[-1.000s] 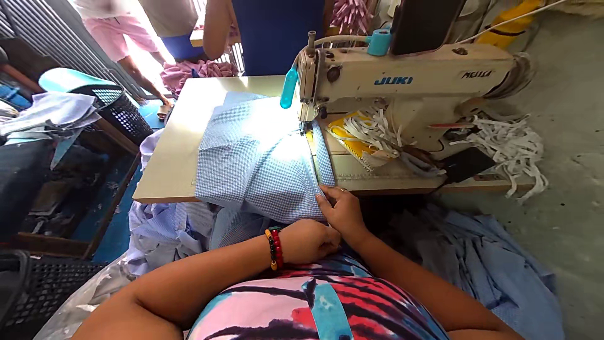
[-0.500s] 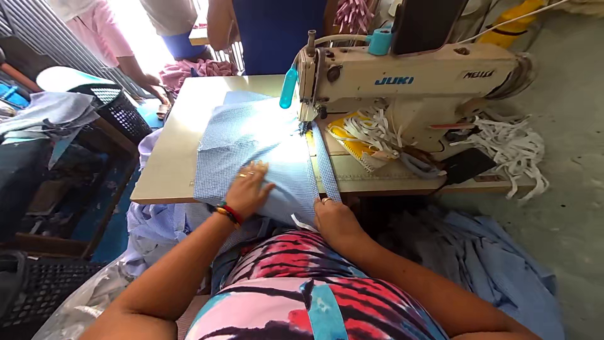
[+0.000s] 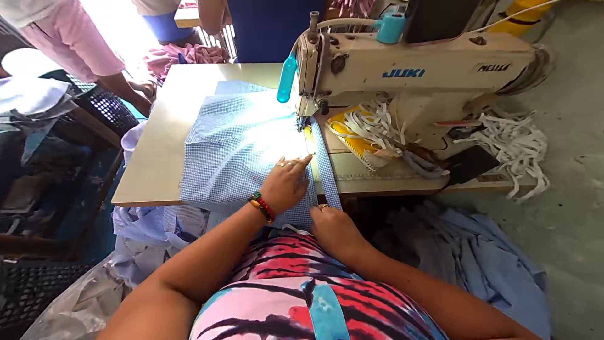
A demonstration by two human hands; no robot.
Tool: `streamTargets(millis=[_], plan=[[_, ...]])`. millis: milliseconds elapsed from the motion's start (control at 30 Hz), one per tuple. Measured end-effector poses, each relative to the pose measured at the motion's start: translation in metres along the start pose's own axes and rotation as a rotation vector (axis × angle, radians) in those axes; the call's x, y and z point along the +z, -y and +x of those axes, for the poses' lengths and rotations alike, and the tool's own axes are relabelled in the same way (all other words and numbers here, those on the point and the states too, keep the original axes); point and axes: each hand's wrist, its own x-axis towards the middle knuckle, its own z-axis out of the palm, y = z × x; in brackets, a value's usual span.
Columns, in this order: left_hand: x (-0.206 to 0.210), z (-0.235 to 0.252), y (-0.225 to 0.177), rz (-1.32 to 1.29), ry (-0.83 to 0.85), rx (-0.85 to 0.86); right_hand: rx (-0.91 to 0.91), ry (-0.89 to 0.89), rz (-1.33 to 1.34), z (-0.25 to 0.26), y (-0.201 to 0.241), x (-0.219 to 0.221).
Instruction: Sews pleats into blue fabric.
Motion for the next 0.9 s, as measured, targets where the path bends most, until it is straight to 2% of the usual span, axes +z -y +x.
streamTargets(millis=[100, 267, 633, 733, 900], plan=[[0.011, 0.006, 0.004, 0.076, 0.065, -0.048, -0.041, -0.092, -0.003, -0.002, -0.006, 0.004], [0.005, 0.008, 0.011, 0.056, 0.103, -0.054, -0.101, -0.197, -0.023, 0.003, -0.011, 0.01], [-0.002, 0.04, 0.04, 0.071, 0.136, -0.016, -0.125, -0.185, -0.057, 0.044, -0.022, 0.006], [-0.005, 0.052, 0.05, 0.055, 0.19, -0.041, -0.124, -0.19, -0.068, 0.055, -0.026, 0.006], [-0.004, 0.066, 0.064, 0.088, 0.169, -0.029, -0.132, -0.16, -0.049, 0.075, -0.032, 0.005]])
